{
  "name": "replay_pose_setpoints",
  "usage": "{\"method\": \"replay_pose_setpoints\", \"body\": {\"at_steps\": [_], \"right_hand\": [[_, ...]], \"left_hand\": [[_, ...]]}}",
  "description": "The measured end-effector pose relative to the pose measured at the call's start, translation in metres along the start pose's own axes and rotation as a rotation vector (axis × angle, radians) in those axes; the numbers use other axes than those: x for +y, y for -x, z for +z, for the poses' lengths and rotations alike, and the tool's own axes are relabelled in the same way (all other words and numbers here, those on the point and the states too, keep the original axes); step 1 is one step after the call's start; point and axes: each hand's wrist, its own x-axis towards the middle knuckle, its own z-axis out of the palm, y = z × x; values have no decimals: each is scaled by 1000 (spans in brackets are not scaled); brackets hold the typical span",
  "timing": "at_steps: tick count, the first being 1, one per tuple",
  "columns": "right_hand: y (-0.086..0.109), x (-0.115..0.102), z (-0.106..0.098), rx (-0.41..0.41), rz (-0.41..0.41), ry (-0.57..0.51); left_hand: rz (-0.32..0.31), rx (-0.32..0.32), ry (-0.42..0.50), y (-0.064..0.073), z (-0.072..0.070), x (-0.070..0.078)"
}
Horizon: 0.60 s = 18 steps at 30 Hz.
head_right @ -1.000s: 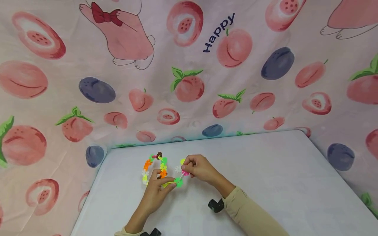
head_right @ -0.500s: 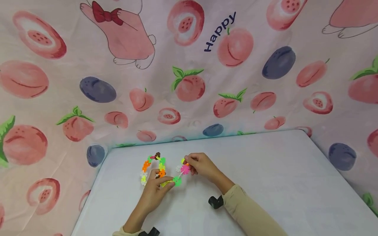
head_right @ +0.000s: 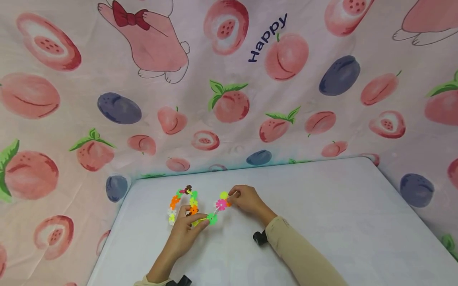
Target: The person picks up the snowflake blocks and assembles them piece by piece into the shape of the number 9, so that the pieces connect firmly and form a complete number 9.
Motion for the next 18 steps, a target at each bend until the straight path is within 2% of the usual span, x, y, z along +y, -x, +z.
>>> {"method": "replay_pose_setpoints", "body": {"at_steps": [4, 7, 18], "right_hand": [[-4, 0, -1, -75, 15, 69], [-6, -1, -2, -99, 24, 97], [-8, -1, 2, -77, -53, 194]], "left_hand": [[8, 4, 7, 0, 0, 0], [12, 5, 11, 1, 0, 0], [15, -7, 23, 3, 0, 1]]}}
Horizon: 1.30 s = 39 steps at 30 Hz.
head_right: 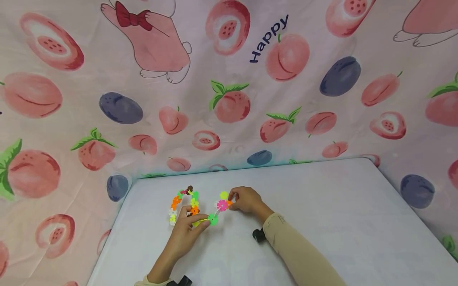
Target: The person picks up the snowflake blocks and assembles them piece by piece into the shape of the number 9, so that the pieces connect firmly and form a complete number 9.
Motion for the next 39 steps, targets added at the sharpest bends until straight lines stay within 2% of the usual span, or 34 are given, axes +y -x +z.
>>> {"method": "replay_pose_setpoints", "body": {"at_steps": [4, 11, 16, 20, 24, 27, 35, 39], "right_hand": [[0, 3, -1, -13, -6, -13], [0, 7, -4, -50, 31, -69], [-2, 13, -4, -37, 17, -124], [-3, 20, -3, -29, 36, -139], [-1, 23, -5, -46, 72, -159], [2, 24, -8, -64, 61, -184], [12, 20, -31, -126, 18, -393], [18, 16, -38, -144, -2, -454]], "left_hand": [[4, -4, -9, 1, -1, 1], [-12, -19, -31, 1, 0, 1], [-12, -22, -43, 1, 0, -2], [-19, -32, -43, 2, -1, -3], [-28, -46, -38, 3, -2, -5], [-25, -46, -39, 4, -2, -7], [-25, -62, -30, 6, -2, -11], [-36, -71, -18, 6, -2, -11]]}}
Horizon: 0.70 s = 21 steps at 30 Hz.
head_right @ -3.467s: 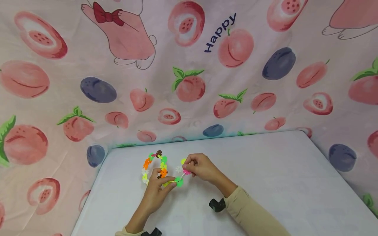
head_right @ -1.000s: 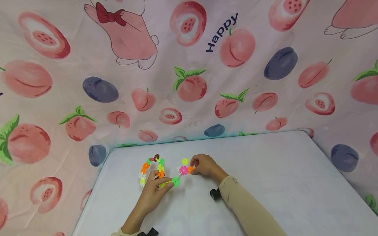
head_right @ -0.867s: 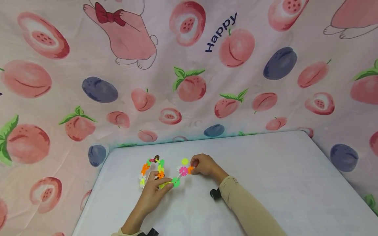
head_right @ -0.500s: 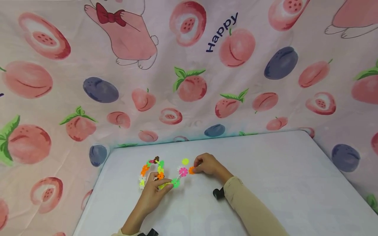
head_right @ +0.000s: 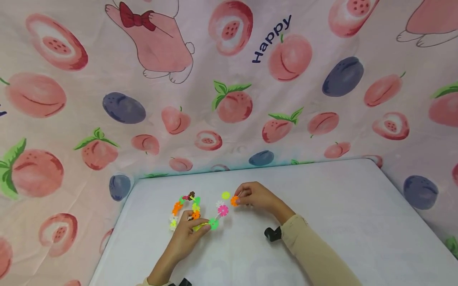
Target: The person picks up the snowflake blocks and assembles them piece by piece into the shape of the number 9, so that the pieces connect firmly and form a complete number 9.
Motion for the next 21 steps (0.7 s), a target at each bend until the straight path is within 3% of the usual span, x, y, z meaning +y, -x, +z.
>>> {"method": "replay_pose_setpoints", "body": {"at_steps": [8, 21], "right_hand": [[16, -11, 2, -15, -18, -90], [26, -17, 5, -59, -165, -91]], "left_hand": [[12, -17, 27, -1, 2, 1], [8, -57, 44, -3, 1, 7]]}}
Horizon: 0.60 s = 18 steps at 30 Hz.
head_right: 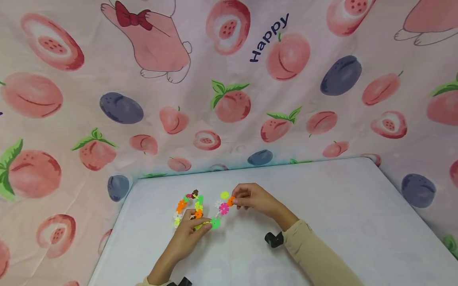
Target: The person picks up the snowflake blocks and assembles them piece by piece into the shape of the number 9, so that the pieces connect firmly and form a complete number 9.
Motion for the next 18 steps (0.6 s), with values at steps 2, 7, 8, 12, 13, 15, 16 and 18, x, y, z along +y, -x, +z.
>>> {"method": "replay_pose_setpoints", "body": {"at_steps": [2, 7, 8, 12, 13, 15, 16, 18], "right_hand": [[1, -2, 0, -3, -4, -15], [3, -3, 1, -13, 15, -101], [2, -3, 2, -15, 16, -116], [1, -1, 3, -30, -26, -110], [0, 0, 3, -33, -43, -95], [0, 0, 3, -38, -85, -57], [1, 0, 3, -41, -103, -36], [2, 1, 2, -51, -118, -11]], "left_hand": [[3, 0, -1, 0, -1, 1], [-4, 0, -9, -1, -2, 2], [-8, 0, -11, -1, -2, 2], [-10, -6, -20, -1, -2, 2], [-9, -7, -25, -2, -3, 2], [-8, -10, -37, -1, -3, 1], [-3, -9, -43, -1, -3, 1], [1, -13, -47, -1, -2, 1]]}}
